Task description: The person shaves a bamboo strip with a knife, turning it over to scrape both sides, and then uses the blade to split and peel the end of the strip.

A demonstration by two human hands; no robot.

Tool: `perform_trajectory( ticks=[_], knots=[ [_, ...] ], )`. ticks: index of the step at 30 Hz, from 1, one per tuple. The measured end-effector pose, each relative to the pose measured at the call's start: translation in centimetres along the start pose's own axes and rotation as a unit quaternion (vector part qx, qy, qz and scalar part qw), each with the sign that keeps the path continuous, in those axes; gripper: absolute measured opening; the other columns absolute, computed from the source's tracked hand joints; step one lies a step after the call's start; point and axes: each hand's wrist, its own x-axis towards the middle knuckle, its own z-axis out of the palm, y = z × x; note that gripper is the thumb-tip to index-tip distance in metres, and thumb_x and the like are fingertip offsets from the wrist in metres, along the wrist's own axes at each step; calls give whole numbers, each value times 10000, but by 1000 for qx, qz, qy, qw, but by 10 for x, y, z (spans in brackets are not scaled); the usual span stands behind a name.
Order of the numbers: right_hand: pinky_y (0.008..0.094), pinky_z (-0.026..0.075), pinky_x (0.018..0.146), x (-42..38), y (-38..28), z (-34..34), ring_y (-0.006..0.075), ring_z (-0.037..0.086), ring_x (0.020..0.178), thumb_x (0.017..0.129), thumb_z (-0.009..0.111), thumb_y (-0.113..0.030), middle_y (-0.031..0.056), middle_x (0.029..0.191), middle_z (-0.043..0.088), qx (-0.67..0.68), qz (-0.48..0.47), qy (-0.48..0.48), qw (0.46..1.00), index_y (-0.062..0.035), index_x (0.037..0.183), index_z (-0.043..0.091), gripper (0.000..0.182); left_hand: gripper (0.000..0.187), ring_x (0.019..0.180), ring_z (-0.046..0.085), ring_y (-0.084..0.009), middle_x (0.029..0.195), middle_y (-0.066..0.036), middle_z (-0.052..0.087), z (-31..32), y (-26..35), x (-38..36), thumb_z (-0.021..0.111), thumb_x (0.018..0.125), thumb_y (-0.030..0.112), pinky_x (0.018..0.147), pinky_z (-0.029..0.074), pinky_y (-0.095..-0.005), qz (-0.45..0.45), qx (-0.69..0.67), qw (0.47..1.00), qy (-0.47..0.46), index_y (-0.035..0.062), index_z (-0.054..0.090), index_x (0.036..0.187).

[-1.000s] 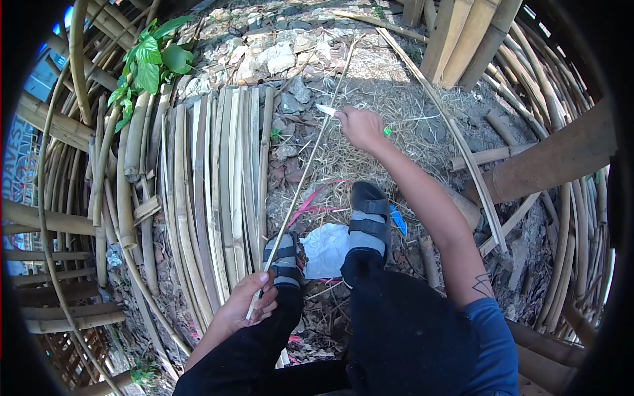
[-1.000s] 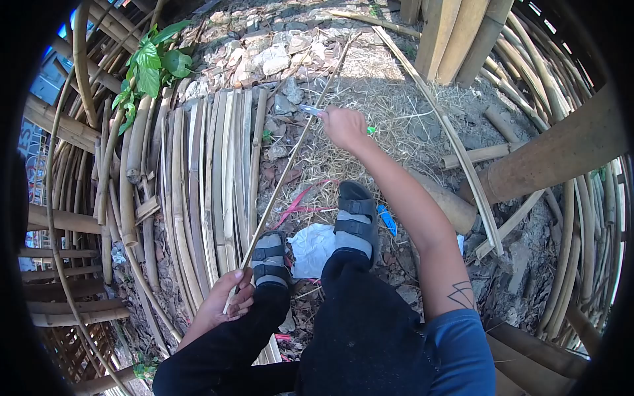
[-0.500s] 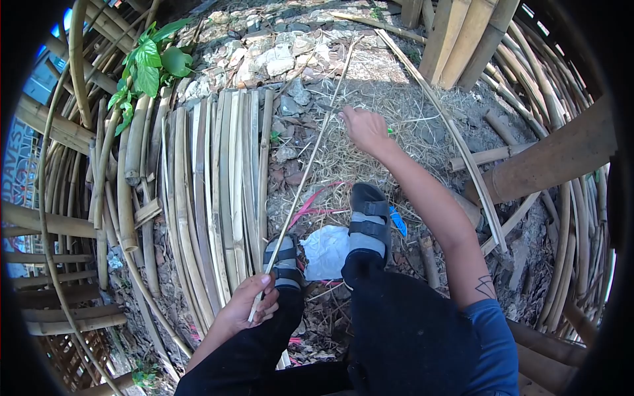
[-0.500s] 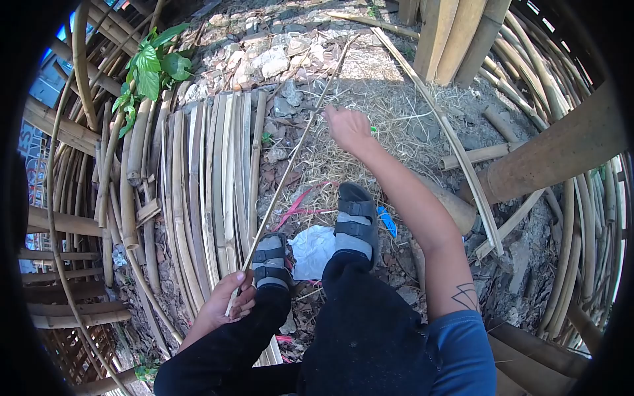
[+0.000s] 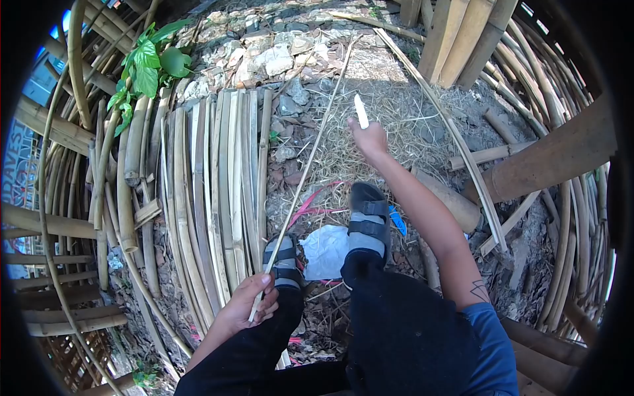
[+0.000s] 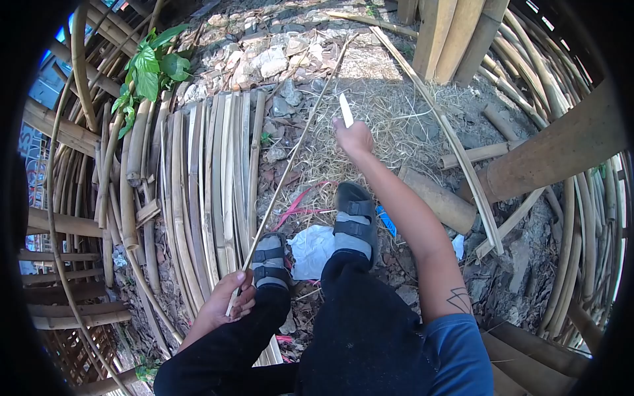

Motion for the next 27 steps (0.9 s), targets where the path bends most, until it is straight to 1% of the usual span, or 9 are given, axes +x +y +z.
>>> perform_trajectory(
  ticks=[3, 4, 6, 9, 12, 15, 17, 20, 27],
  knots=[
    [459, 500, 747, 15, -24, -2, 331, 683, 791, 889, 642, -352, 170, 807, 692, 120, -25, -36, 992, -10, 993, 670, 359, 339, 322, 352, -89, 488, -10, 400, 3, -1, 3, 528, 997, 371, 295, 258, -219, 6, 13, 1000, 4, 90, 446, 825],
    [459, 500, 747, 19, -28, -4, 331, 683, 791, 889, 642, -352, 170, 807, 692, 120, -24, -37, 992, -10, 993, 670, 359, 334, 322, 353, -93, 491, -14, 404, 4, -2, 3, 530, 997, 364, 298, 256, -219, 8, 17, 1000, 8, 88, 448, 826],
    [460, 507, 749, 28, -31, -6, 330, 684, 812, 874, 645, -317, 148, 848, 700, -46, -252, -27, 966, -86, 1014, 687, 273, 332, 323, 355, -96, 491, -17, 405, 5, -2, 3, 532, 996, 361, 301, 255, -219, 6, 14, 1000, 8, 88, 450, 826],
    [466, 514, 767, 38, -26, 2, 341, 681, 847, 865, 638, -298, 150, 876, 704, -114, -262, -44, 957, -139, 1023, 691, 230, 330, 325, 359, -101, 493, -20, 406, 4, -1, 2, 534, 995, 359, 305, 254, -219, 6, 15, 1000, 10, 87, 452, 826],
    [471, 520, 790, 30, -23, 1, 352, 681, 868, 860, 630, -290, 170, 912, 704, -152, -256, -61, 953, -135, 1036, 699, 244, 332, 328, 363, -102, 494, -21, 408, 3, -1, 3, 535, 995, 361, 307, 255, -219, 4, 13, 1000, 8, 88, 454, 825],
    [469, 520, 793, 16, -20, 5, 348, 682, 870, 848, 625, -274, 185, 913, 701, -152, -230, -93, 957, -116, 1032, 710, 257, 334, 331, 365, -103, 496, -22, 411, 3, -2, 3, 537, 994, 364, 311, 258, -221, 6, 21, 1000, 12, 88, 456, 824],
    [460, 525, 779, 6, -25, 8, 345, 686, 838, 829, 625, -266, 203, 871, 696, -142, -237, -104, 956, -78, 973, 726, 257, 335, 331, 364, -104, 497, -23, 413, 3, -3, 3, 537, 993, 366, 314, 260, -222, 9, 31, 999, 18, 89, 457, 823],
    [441, 532, 755, -3, -43, 0, 351, 689, 784, 792, 640, -263, 214, 814, 694, -60, -216, -120, 967, -41, 893, 732, 260, 334, 334, 366, -106, 498, -24, 418, 2, -3, 3, 540, 992, 363, 325, 262, -226, 0, 23, 1000, 14, 90, 460, 816],
    [462, 528, 807, 31, -44, -24, 357, 688, 870, 799, 649, -281, 213, 901, 700, -187, -237, -70, 951, -54, 938, 726, 277, 311, 341, 376, -112, 502, -30, 427, 3, -4, 3, 536, 996, 338, 341, 264, -231, 6, 44, 999, 29, 94, 467, 815]
  ],
)
